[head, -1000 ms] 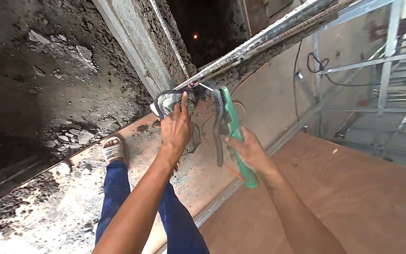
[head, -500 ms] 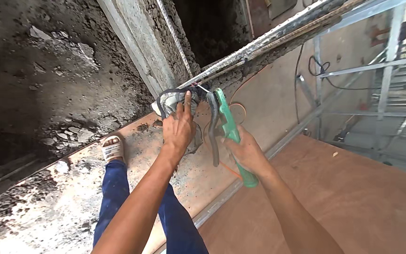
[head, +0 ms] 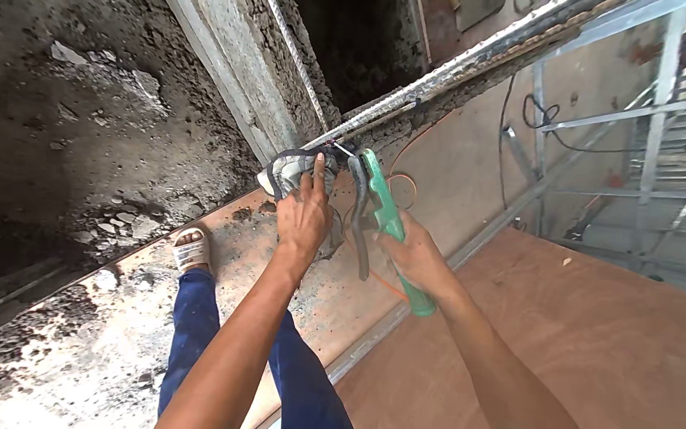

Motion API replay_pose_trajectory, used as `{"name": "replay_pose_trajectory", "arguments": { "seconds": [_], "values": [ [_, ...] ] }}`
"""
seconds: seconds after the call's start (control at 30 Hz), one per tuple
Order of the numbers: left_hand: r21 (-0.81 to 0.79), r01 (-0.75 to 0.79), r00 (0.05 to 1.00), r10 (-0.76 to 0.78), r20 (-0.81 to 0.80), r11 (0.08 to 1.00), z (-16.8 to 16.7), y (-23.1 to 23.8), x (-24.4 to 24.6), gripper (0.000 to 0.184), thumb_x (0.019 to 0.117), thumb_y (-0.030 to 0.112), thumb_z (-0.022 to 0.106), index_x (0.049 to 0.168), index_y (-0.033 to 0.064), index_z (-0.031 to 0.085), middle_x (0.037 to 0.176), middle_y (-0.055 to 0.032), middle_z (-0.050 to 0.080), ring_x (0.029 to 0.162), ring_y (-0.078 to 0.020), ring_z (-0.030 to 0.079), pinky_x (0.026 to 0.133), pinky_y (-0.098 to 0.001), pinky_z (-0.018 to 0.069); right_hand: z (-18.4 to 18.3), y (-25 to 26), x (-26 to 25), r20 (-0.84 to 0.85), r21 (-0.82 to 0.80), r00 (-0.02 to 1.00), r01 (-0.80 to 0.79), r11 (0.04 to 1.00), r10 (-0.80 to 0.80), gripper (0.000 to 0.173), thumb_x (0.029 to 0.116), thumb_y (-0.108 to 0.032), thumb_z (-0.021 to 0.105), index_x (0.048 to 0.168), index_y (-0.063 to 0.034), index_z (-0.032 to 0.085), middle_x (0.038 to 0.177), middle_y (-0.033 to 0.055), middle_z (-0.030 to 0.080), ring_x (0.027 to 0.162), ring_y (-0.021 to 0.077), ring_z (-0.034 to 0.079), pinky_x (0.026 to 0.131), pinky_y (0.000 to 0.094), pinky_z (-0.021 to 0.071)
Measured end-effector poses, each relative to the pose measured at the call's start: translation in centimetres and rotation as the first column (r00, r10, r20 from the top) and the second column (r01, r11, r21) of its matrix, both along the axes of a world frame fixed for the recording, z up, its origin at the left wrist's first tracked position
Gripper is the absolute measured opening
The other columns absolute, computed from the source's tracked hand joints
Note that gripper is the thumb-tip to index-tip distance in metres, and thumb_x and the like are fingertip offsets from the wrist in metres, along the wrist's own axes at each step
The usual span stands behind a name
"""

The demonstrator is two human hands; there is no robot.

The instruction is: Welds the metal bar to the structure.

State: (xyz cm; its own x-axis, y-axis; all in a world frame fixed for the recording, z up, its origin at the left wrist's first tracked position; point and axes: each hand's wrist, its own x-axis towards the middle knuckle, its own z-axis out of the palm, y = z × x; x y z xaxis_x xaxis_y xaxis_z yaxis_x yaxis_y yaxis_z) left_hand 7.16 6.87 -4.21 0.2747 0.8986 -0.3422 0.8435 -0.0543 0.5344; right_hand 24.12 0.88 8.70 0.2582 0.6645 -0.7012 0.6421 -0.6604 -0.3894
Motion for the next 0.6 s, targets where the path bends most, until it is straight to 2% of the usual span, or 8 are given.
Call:
{"name": "replay_pose_trajectory", "arguments": {
  "seconds": [0.13,0.3,0.47,0.53,0.6],
  "values": [
    [-0.015,0.002,1.000,-0.002,0.001,1.000,0.08,-0.01,-0.06,0.090,0.0893,0.027,0.066,0.166,0.0188,0.020,0.130,-0.0169,0.063,0.084,-0.0366,0.070,0.064,-0.0543,0.0565,-0.04,0.02,-0.07,0.007,-0.003,1.000,-0.004,1.000,0.004,0.039,0.0980,-0.033,0.066,0.129,-0.0129,0.054,0.076,0.0066,0.063,0.054,0.0174,0.061,0.050,0.0348,0.0561],
    [-0.016,0.002,1.000,-0.002,-0.001,1.000,0.07,0.01,-0.02,0.090,0.0894,0.026,0.066,0.166,0.0184,0.019,0.128,-0.0174,0.063,0.082,-0.0368,0.070,0.064,-0.0539,0.0563,-0.23,-0.03,0.01,-0.009,0.001,1.000,-0.001,1.000,0.001,0.038,0.0981,-0.034,0.065,0.128,-0.0128,0.054,0.075,0.0067,0.062,0.055,0.0176,0.061,0.050,0.0347,0.0556],
    [-0.010,-0.008,1.000,0.008,0.014,1.000,0.01,-0.01,0.00,0.089,0.0891,0.025,0.066,0.166,0.0186,0.021,0.128,-0.0179,0.064,0.082,-0.0367,0.070,0.063,-0.0542,0.0564,-0.27,0.07,0.11,-0.226,0.002,0.965,0.141,0.990,-0.137,0.037,0.1013,-0.026,0.062,0.132,-0.0087,0.051,0.072,0.0096,0.059,0.050,0.0187,0.059,0.046,0.0317,0.0549],
    [-0.006,-0.005,1.000,0.005,0.007,1.000,0.01,-0.04,0.05,0.089,0.0891,0.025,0.066,0.166,0.0183,0.021,0.127,-0.0177,0.064,0.081,-0.0363,0.070,0.063,-0.0538,0.0563,-0.27,0.11,0.29,-0.126,0.011,0.990,0.073,0.997,-0.072,0.036,0.1000,-0.028,0.065,0.129,-0.0100,0.053,0.073,0.0089,0.060,0.051,0.0183,0.059,0.047,0.0328,0.0550],
    [-0.003,-0.003,1.000,0.003,0.000,1.000,-0.01,-0.01,0.06,0.090,0.0886,0.026,0.066,0.166,0.0184,0.020,0.128,-0.0174,0.063,0.081,-0.0361,0.070,0.063,-0.0538,0.0563,-0.14,0.23,0.25,0.115,-0.006,0.988,-0.105,0.994,0.105,0.038,0.0974,-0.037,0.067,0.125,-0.0140,0.056,0.074,0.0056,0.062,0.056,0.0179,0.061,0.053,0.0380,0.0551]
  ]
}}
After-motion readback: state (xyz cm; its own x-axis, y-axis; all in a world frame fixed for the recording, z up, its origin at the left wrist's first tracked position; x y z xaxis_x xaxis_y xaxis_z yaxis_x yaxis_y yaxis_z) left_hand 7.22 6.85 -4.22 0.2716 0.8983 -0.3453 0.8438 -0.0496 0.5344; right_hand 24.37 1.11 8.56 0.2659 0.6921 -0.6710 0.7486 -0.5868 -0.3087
